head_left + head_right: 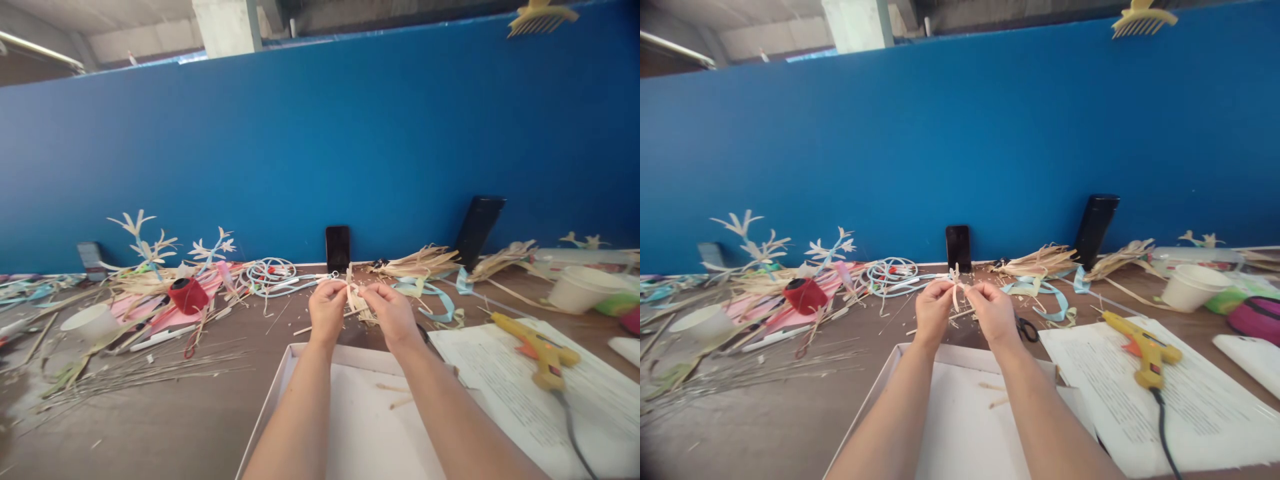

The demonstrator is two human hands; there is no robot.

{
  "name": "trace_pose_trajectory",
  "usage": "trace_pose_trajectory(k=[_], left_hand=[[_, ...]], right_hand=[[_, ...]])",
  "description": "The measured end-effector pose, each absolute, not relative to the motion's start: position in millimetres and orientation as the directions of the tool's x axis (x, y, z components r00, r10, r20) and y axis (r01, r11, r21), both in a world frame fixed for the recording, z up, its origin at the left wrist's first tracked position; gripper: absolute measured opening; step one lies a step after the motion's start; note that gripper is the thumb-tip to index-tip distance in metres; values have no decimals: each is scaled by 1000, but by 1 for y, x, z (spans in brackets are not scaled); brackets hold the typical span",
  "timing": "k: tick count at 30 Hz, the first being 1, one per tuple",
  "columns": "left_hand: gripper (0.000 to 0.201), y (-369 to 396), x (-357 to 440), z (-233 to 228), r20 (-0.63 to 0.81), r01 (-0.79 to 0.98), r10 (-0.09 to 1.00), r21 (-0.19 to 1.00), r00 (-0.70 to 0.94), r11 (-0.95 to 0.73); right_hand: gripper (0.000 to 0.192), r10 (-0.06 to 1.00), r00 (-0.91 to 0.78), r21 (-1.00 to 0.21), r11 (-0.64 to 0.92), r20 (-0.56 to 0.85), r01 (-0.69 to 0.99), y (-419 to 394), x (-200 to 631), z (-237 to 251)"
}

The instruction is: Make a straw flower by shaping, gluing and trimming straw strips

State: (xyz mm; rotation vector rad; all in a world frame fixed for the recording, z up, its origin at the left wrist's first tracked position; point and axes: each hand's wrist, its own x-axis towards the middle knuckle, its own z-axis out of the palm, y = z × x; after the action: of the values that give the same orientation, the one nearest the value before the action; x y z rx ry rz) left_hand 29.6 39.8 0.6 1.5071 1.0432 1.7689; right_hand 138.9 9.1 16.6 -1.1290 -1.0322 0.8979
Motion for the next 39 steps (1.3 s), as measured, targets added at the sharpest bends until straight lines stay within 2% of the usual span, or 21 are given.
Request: trace_pose_trajectory(k=[13,17,23,26,29,39], left_hand=[[13,40,28,1,498,16,850,864,-175,-503],[13,42,28,0,480,13,860,874,-172,-485],[14,42,29,-1,478,30,863,877,-163,-479],[12,40,30,0,496,33,856,867,-146,-497],[10,39,30,1,532,46,837,846,-128,-531],[7,39,29,-2,622,159,776,780,-100,-605]], right_hand=[[32,945,259,-978,209,200,-9,10,139,15],[31,954,242,-980,193,177,-45,9,139,17],[33,900,407,-960,237,158,-151,15,141,16],[30,877,468,-956,223,110,-193,19,144,13],[27,883,461,-956,201,83,-212,21,145,11],[26,905,405,-942,238,127,-236,22,148,7]])
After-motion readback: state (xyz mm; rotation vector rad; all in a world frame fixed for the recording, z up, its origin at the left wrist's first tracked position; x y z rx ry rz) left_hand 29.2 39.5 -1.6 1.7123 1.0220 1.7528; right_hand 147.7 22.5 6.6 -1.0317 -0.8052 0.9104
